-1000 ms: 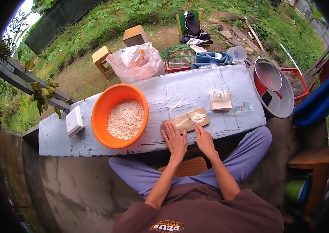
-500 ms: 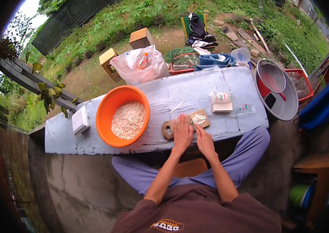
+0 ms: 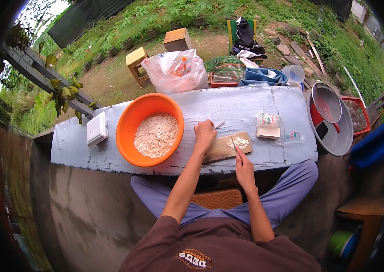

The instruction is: The person sits cross-legged on a mat and uses a knife to slice a block of white food on a wooden cutting board. The sliced pieces are transferred into an orange bowl. The person repeats this process with multiple blocks of the same food.

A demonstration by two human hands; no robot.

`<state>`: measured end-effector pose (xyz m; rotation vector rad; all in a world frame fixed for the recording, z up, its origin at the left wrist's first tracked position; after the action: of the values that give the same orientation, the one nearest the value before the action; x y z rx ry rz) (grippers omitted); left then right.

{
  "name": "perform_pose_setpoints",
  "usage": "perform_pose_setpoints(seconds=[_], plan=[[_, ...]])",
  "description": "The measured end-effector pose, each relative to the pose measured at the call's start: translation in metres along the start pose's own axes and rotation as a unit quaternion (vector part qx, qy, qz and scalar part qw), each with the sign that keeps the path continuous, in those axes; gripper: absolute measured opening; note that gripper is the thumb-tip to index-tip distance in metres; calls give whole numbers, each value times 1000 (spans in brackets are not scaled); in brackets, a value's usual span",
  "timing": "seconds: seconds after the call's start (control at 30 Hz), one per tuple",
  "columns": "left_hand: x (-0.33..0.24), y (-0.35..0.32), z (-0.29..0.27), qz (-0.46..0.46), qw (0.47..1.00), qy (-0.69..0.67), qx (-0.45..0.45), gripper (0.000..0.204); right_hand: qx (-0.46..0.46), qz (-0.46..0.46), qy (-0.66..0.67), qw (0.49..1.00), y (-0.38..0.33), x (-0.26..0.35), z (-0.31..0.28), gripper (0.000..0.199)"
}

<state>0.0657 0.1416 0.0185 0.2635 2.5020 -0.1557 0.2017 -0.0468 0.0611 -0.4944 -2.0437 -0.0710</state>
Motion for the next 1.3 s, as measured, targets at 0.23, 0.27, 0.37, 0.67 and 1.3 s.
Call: perform_pose_setpoints(seconds=[0.23, 0.27, 0.37, 0.67, 1.3], plan=[[3, -34, 4, 44, 989, -28, -139, 12, -8, -32, 26, 999, -6, -8, 7, 36], [-4, -47, -2, 44, 989, -57, -131, 12, -13, -31, 27, 999, -7, -7, 5, 36], [-9, -91, -16, 42, 992, -93, -79, 12, 4, 24, 44, 999, -15, -5, 4, 36], [2, -113, -10, 152, 973, -74, -156, 15, 5, -35, -35, 999, -27, -10, 24, 37], [12, -120, -1, 210, 965, -44, -153, 29, 44, 3, -144, 989, -18, -2, 41, 38]])
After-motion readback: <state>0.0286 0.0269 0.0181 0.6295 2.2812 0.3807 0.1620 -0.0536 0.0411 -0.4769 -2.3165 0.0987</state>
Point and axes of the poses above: each hand's wrist, its own y-axis towards the middle knuckle, its own z-axis out of the palm, x = y × z, the point moved 3 cm from there along y, towards the middle knuckle, and after that the axes turned 3 degrees about -y, right-handed, at the moved point
